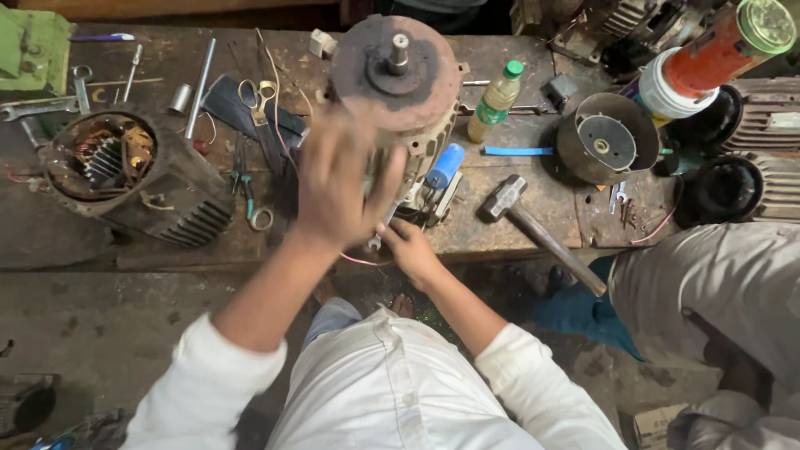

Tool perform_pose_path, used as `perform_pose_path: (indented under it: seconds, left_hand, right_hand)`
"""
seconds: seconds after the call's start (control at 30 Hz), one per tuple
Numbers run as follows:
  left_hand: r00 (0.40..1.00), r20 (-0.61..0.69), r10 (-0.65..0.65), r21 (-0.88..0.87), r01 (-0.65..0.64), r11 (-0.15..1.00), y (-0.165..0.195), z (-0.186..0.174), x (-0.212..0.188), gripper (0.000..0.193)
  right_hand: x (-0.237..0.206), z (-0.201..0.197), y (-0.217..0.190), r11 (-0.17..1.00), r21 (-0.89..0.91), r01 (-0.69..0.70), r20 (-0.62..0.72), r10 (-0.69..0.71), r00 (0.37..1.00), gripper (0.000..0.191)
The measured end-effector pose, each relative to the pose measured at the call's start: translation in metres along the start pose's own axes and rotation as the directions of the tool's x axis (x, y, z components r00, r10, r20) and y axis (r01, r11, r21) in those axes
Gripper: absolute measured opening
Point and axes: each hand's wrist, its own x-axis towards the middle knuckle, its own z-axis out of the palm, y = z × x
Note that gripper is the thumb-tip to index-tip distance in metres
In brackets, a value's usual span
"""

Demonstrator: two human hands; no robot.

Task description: The person uses a wrench to tighten bolts on an electric motor mounted on a wooden workbench. They repeatedly adjust the wrench and reposition the motor to access different fasteners while another person works nearby.

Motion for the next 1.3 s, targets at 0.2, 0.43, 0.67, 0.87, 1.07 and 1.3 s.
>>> perform_pose_path:
  seconds: [0.2, 0.43, 0.67, 0.87, 1.07, 1.3]
  left_hand:
    - [0.942, 0.242, -0.233, -0.114, 0.266, 0.957, 0.034, -0.002, -0.084, 0.021]
    - [0.754, 0.407, -0.515, -0.001, 0.564, 0.825, 0.028, 0.014, -0.113, 0.023]
    - [0.291, 0.734, -0.614, -0.517, 0.825, -0.227, 0.002, 0.074, -0.132, 0.035]
    - [0.241, 0.762, -0.601, -0.612, 0.572, -0.546, 0.005, 0.084, -0.132, 0.035]
    - [0.215, 0.769, -0.603, -0.589, 0.604, -0.536, 0.009, 0.087, -0.13, 0.033]
    - [0.198, 0.753, -0.628, -0.584, 0.64, -0.499, 0.006, 0.095, -0.133, 0.033]
  right_hand:
    - [0.01, -0.01, 0.003, 0.998, 0.062, 0.015, 0.062, -0.019, 0.998, 0.028]
    - [-0.005, -0.012, 0.012, 0.953, -0.249, 0.174, -0.021, -0.185, 0.982, 0.032]
    - [-0.002, -0.076, -0.022, 0.977, -0.209, 0.043, -0.156, -0.077, 0.985, 0.036]
    - [0.018, -0.1, -0.049, 0.926, -0.378, 0.013, 0.04, 0.002, 0.999, 0.033]
    - [0.04, -0.119, -0.082, 0.898, -0.423, -0.123, 0.168, 0.211, 0.963, 0.028]
    - [0.036, -0.123, -0.08, 0.899, -0.437, 0.033, 0.417, 0.17, 0.893, 0.037]
